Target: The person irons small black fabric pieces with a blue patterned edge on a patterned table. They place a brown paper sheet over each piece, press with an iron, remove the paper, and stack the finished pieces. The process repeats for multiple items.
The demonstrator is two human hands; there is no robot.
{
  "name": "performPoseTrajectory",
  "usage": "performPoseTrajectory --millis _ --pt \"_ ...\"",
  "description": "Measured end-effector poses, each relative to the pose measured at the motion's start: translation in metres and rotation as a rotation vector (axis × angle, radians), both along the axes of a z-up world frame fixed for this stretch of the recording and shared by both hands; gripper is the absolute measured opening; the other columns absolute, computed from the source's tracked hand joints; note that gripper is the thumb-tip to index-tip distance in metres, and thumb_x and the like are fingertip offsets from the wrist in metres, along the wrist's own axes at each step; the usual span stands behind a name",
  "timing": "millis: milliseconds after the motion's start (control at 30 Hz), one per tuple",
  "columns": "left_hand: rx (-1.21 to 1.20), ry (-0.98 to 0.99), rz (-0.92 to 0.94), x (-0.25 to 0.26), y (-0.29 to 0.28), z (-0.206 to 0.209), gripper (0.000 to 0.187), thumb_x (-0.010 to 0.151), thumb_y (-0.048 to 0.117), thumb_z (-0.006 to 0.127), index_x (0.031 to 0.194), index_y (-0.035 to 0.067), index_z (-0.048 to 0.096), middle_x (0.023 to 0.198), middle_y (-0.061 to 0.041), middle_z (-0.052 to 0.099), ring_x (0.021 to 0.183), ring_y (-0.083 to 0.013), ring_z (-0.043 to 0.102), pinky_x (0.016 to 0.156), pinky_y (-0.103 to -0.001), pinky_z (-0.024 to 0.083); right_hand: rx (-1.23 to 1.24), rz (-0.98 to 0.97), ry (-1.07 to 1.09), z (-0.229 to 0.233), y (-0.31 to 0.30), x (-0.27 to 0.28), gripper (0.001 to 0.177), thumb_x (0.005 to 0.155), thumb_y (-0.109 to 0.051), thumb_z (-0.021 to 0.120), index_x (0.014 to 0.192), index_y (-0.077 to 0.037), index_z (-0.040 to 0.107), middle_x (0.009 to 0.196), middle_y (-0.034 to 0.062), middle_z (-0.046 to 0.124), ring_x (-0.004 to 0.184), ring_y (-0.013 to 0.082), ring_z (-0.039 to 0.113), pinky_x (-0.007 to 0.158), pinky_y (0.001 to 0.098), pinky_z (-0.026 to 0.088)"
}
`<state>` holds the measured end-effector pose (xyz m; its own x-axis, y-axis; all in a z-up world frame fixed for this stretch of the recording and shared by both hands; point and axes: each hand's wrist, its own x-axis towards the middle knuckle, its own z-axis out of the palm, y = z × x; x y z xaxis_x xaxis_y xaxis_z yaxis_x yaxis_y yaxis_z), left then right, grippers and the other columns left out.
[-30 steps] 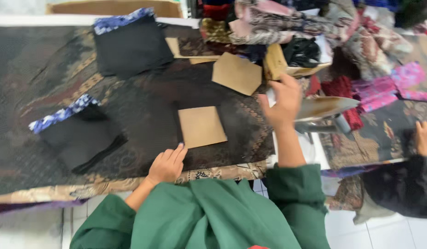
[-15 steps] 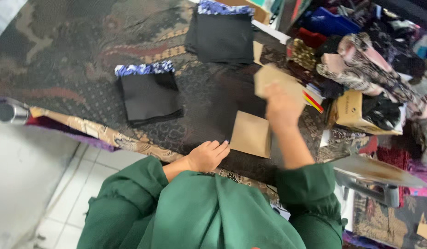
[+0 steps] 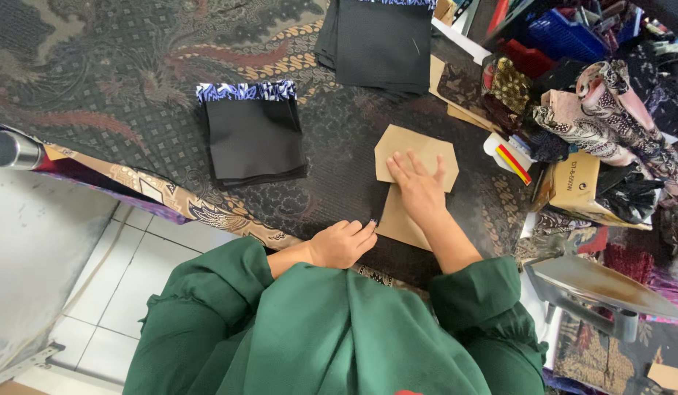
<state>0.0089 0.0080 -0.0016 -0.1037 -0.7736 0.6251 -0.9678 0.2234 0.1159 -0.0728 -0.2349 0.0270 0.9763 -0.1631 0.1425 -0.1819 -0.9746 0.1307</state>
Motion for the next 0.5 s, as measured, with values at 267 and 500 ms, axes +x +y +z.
performPoseTrajectory --millis 267,500 --pt "0.014 -0.021 0.001 0.001 -0.003 0.001 0.030 0.088 0.019 0.058 0.110 0.003 0.068 0.124 -0.015 0.070 0.085 -0.0191 0.058 0.069 -0.029 0.048 -0.027 0.005 -0.032 -0.006 0.008 -0.014 0.054 0.095 -0.006 0.051 0.147 -0.020 0.060 0.150 -0.0005 0.061 0.141 0.0200 0.052 0.121 0.0678 0.000" --pt "0.039 -0.019 0.014 -0.002 -0.001 0.006 0.034 0.085 0.019 0.058 0.113 0.003 0.069 0.128 -0.014 0.069 0.087 -0.0198 0.058 0.071 -0.030 0.049 0.086 0.005 -0.040 -0.007 0.043 -0.023 0.054 0.093 -0.009 0.053 0.147 -0.016 0.059 0.151 0.0035 0.059 0.141 0.0181 0.051 0.121 0.0727 0.003"
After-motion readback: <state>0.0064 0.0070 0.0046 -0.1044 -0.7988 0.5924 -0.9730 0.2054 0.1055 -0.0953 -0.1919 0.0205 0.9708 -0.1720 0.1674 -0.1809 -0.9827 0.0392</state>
